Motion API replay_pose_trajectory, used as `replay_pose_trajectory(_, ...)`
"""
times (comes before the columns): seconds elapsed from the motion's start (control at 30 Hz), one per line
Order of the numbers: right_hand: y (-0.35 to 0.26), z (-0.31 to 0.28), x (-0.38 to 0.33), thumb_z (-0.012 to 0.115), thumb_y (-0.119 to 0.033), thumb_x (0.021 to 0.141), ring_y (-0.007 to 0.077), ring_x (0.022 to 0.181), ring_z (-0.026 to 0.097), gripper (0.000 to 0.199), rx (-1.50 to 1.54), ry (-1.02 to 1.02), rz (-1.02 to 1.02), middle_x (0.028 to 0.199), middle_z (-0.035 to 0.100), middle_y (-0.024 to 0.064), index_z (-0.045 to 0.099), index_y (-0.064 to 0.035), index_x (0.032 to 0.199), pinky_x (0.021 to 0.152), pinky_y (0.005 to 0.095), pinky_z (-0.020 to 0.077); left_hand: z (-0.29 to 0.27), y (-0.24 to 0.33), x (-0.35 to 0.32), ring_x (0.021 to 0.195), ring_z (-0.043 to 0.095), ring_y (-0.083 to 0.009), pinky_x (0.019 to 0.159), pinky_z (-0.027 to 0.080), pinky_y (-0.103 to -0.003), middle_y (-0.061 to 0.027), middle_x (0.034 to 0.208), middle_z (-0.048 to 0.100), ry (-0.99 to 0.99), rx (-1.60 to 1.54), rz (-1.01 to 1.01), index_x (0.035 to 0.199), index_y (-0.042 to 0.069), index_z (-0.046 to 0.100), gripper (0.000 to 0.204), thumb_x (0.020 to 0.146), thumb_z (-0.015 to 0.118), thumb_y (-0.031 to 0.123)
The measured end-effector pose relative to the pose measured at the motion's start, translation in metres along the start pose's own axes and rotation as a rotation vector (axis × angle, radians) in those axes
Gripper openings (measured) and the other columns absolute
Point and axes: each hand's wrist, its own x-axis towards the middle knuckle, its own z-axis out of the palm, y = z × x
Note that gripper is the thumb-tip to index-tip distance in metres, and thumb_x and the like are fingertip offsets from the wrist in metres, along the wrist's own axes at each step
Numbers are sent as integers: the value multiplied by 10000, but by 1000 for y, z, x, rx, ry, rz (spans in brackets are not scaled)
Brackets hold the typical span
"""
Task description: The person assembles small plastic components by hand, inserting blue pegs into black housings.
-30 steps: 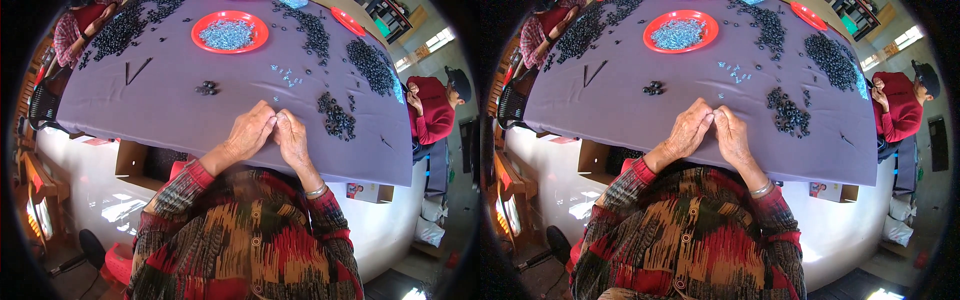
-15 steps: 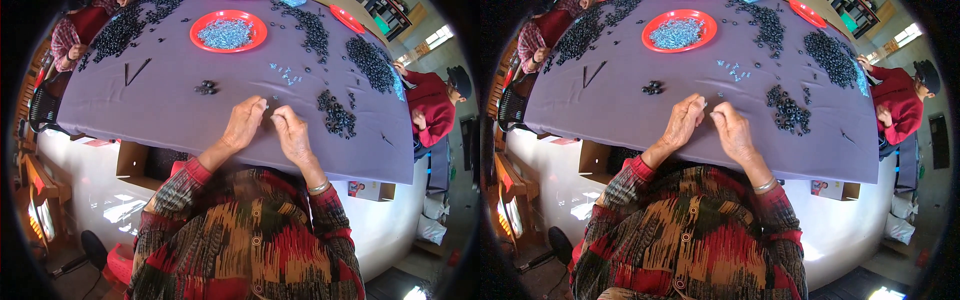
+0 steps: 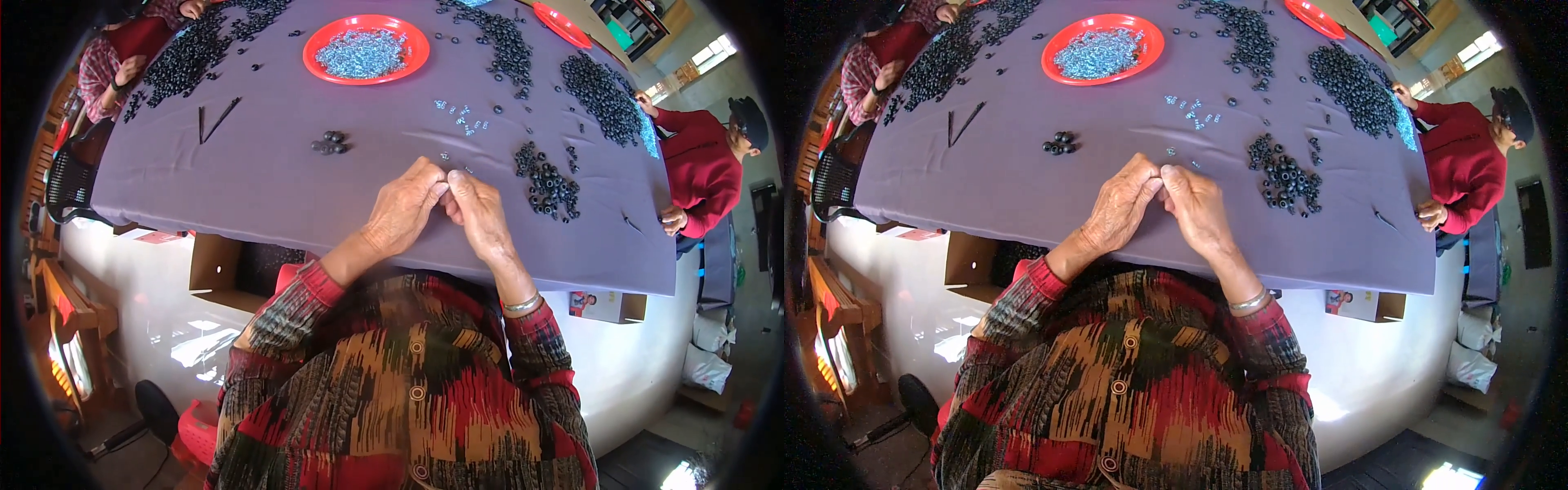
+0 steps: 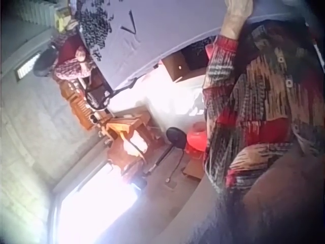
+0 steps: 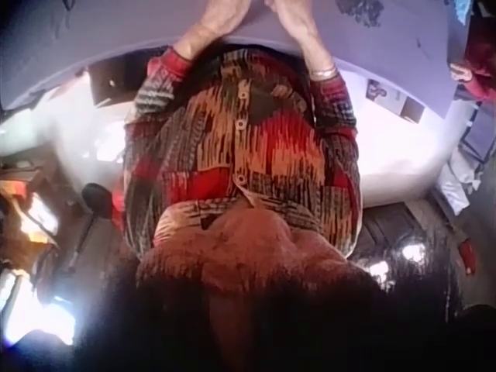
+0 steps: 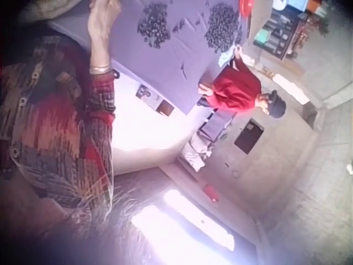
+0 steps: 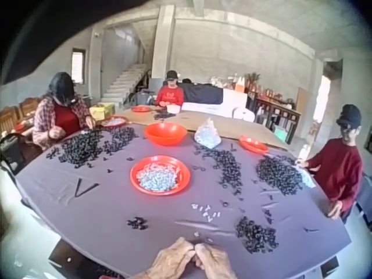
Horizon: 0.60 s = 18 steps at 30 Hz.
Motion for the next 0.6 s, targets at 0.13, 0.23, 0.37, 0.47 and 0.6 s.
replay_pose_trajectory(0.13,6,2,-1,473,-333,978,34,572,408,374,275,-73,158,640,452,-39,533,-35,760,485,203,336,1,0,0,784,549,-301,682,451,-372,-108,810,500,1,8,29,893,44,508,17,885,523,43)
replay_pose_trajectory(0.23,12,2,-1,467,-306,984,45,575,403,344,229,-72,59,640,450,-32,522,-30,786,494,215,342,0,-1,1,760,541,-306,683,449,-380,-109,787,513,8,-82,52,853,35,523,26,879,524,38)
replay_pose_trajectory(0.37,7,8,-5,462,-252,986,123,587,436,282,-200,38,-210,628,449,45,501,-16,836,541,290,402,-3,-1,0,748,533,-315,683,443,-378,-119,778,523,16,-106,37,821,16,530,99,901,508,70)
replay_pose_trajectory(0.47,6,9,-7,488,-183,967,204,612,477,210,-283,70,-204,679,462,107,497,-6,855,596,336,432,-1,2,-3,709,517,-267,662,428,-357,-116,735,481,33,-242,-128,802,4,509,193,933,478,142)
replay_pose_trajectory(0.6,6,11,-5,510,-123,943,259,650,515,135,-328,100,-477,748,498,123,505,-11,868,611,348,436,4,-3,-7,615,408,-115,577,372,-272,-22,651,395,3,-409,-374,763,35,475,292,970,439,238)
